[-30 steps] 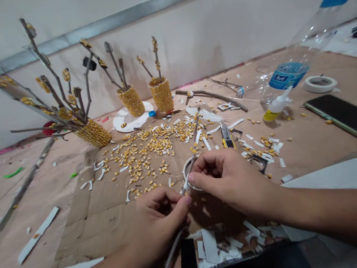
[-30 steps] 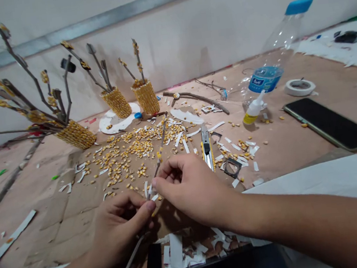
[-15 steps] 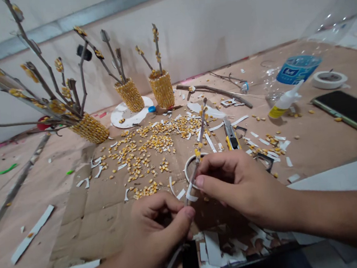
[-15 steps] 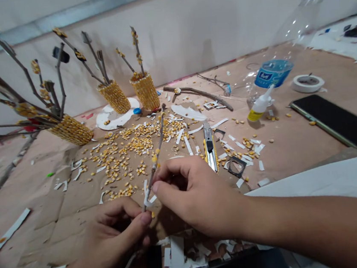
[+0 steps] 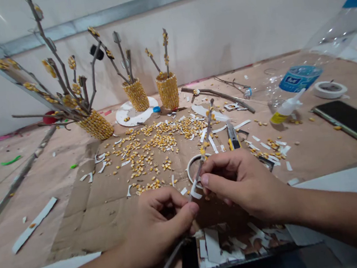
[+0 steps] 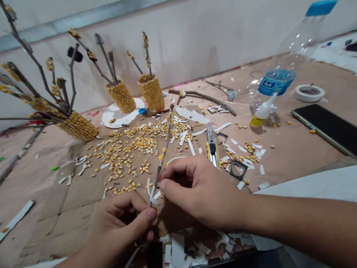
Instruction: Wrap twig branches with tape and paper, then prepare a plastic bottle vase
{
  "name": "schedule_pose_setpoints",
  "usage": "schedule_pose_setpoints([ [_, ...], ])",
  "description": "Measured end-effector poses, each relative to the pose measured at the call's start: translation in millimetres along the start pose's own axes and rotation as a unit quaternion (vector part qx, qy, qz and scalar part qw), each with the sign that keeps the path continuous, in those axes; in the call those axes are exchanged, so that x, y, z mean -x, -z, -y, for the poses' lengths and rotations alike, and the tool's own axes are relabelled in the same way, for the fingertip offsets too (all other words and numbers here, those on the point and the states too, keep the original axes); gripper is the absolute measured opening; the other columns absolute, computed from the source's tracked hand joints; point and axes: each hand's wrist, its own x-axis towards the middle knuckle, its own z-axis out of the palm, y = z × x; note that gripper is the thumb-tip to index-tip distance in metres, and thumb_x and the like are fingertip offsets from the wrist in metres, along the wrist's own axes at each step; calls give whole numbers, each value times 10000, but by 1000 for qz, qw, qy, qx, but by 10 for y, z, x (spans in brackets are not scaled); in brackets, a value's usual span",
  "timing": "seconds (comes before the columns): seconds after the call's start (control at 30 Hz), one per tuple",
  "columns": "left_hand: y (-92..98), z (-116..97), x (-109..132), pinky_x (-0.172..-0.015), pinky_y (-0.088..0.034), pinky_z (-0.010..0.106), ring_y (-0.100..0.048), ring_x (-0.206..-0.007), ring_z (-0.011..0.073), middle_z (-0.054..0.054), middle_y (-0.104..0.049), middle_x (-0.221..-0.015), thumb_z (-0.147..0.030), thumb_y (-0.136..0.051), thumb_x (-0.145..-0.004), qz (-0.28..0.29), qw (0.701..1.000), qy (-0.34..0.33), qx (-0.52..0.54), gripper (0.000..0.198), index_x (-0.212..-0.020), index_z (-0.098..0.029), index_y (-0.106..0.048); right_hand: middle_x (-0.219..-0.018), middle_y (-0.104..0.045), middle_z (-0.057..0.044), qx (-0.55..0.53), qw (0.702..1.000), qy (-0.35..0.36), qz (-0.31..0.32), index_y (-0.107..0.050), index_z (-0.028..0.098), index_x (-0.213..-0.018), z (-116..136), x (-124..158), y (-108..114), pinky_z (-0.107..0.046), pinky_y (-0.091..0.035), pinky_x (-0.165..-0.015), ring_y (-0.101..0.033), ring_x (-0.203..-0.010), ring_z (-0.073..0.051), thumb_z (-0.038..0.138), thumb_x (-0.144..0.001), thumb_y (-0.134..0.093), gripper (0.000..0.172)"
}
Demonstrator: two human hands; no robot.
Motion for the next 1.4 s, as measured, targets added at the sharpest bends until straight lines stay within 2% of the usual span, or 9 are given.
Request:
schedule_pose_setpoints([
  [0.33,6,23,9,-429,-421,151,-530,-407,63,-8,-672,-501,-509,-917,-742,21,996,43,77,413,-667,-181,-677,-669,-612,48,-13,999,21,28,-676,195,-806,16,-13,20,-226,-413,-537,-479,-521,-77,253,-925,-654,133],
  [0.53,16,41,1,-390,-404,152,-489,-371,62,-18,-653,-498,-561,-906,-736,25,995,80,62,450,-768,-183,-664,-688,-636,30,82,995,57,0,-680,193,-836,-27,3,22,-219,-412,-551,-552,-613,-105,235,-928,-641,108],
  [0.6,7,69,-8,-410,-421,157,-491,-382,67,-46,-643,-513,-508,-882,-789,13,998,46,52,395,-952,-206,-685,-676,-629,32,106,992,64,-13,-677,190,-816,-44,3,16,-216,-406,-547,-542,-607,-102,213,-924,-631,119],
  [0.7,-23,110,-23,-460,-447,160,-524,-438,77,-78,-620,-560,-388,-802,-892,-16,999,-46,19,373,-1202,-251,-647,-677,-628,30,103,992,63,-24,-674,187,-802,-69,7,-14,-214,-421,-559,-543,-611,-103,204,-912,-619,124],
  [0.87,-62,102,-40,-503,-470,162,-600,-563,78,25,-755,-861,-243,-735,-899,-37,974,-202,-90,206,-1100,-209,-707,-655,-602,40,97,993,73,-17,-647,190,-759,-106,23,-89,-206,-414,-543,-521,-592,-98,209,-882,-636,125],
  [1.0,-66,112,-26,-428,-417,145,-541,-463,67,-24,-707,-691,-185,-717,-892,-70,943,-274,-175,216,-1107,-200,-722,-666,-627,35,103,991,78,-19,-661,189,-763,-115,16,-121,-207,-423,-550,-536,-598,-100,197,-861,-641,101],
  [1.13,-67,117,-15,-491,-487,137,-595,-506,72,-29,-723,-682,-179,-742,-884,-111,913,-311,-238,195,-1076,-207,-760,-676,-644,26,121,989,81,-32,-680,185,-771,-129,9,-145,-213,-428,-557,-553,-605,-105,201,-866,-624,111],
  [1.2,-70,96,-16,-501,-493,134,-602,-506,68,-22,-743,-685,-177,-733,-893,-121,911,-307,-247,146,-1030,-200,-777,-673,-640,27,125,988,80,-38,-693,182,-785,-142,8,-156,-213,-424,-551,-552,-601,-104,211,-874,-629,113],
  [1.4,-73,50,2,-529,-537,153,-659,-548,91,6,-785,-724,-210,-741,-892,-115,952,-224,-173,86,-949,-198,-805,-679,-637,26,97,991,94,-24,-693,182,-798,-159,-19,-169,-215,-429,-551,-550,-613,-107,238,-888,-641,118],
])
